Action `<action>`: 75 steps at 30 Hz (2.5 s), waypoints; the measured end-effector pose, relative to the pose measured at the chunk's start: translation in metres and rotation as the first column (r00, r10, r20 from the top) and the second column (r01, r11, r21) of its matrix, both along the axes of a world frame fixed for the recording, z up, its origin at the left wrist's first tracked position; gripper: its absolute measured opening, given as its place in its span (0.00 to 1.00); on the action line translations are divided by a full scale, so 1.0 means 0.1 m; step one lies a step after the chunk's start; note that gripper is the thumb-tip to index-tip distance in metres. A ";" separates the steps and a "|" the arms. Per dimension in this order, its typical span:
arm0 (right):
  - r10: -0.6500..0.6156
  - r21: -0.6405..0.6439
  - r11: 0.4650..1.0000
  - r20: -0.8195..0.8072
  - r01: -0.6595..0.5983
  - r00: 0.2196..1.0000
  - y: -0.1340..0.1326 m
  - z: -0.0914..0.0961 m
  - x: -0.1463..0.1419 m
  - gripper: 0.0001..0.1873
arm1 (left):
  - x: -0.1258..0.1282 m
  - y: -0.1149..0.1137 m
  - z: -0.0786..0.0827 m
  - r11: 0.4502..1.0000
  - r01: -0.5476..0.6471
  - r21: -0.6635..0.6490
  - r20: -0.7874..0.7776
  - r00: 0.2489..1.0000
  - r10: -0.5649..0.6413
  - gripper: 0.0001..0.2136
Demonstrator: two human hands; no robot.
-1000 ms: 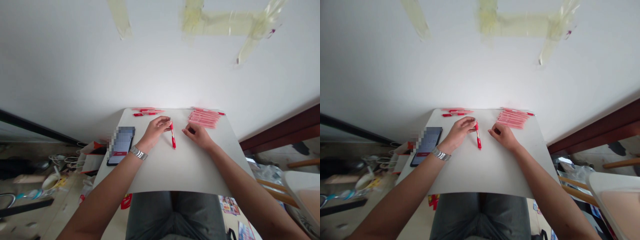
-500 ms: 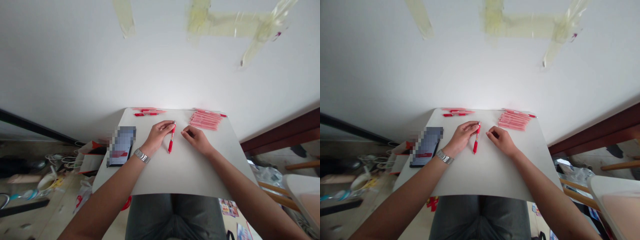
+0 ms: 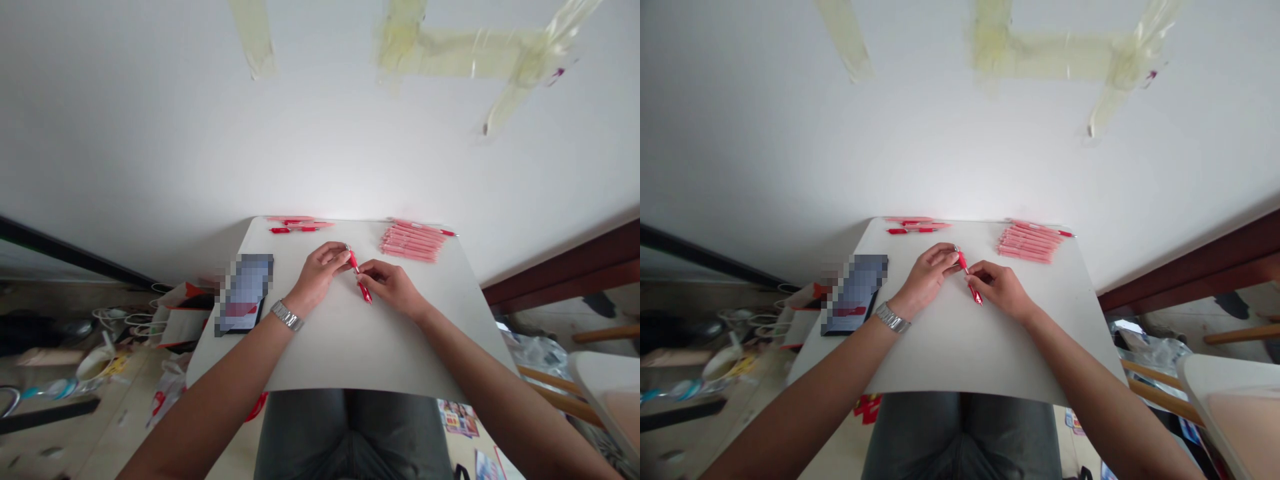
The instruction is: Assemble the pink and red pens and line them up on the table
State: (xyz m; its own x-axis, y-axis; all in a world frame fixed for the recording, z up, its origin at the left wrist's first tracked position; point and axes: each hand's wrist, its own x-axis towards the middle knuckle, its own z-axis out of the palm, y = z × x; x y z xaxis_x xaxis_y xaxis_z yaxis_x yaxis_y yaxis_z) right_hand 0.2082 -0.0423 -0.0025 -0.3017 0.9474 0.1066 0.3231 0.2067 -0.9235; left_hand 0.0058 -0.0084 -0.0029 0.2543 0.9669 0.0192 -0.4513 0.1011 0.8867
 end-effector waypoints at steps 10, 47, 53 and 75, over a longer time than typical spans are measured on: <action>0.029 -0.019 0.999 -0.058 -0.030 0.998 0.01 0.08 0.11 0.22 | -0.04 0.04 -0.02 1.000 -0.005 0.011 -0.040 0.999 0.006 0.16; 0.075 0.025 0.997 0.123 -0.078 0.990 0.04 0.09 0.20 0.31 | -0.04 -0.08 0.08 0.975 0.042 0.219 -0.292 0.956 0.024 0.18; 0.175 -0.290 0.926 -0.237 -0.241 0.956 -0.01 0.14 0.18 0.30 | 0.02 -0.08 0.00 0.984 0.121 0.132 -0.129 0.986 -0.104 0.20; -0.001 0.052 0.999 0.053 -0.002 0.999 0.02 0.02 0.10 0.22 | 0.08 -0.05 -0.05 0.993 0.005 0.119 -0.118 0.993 0.009 0.17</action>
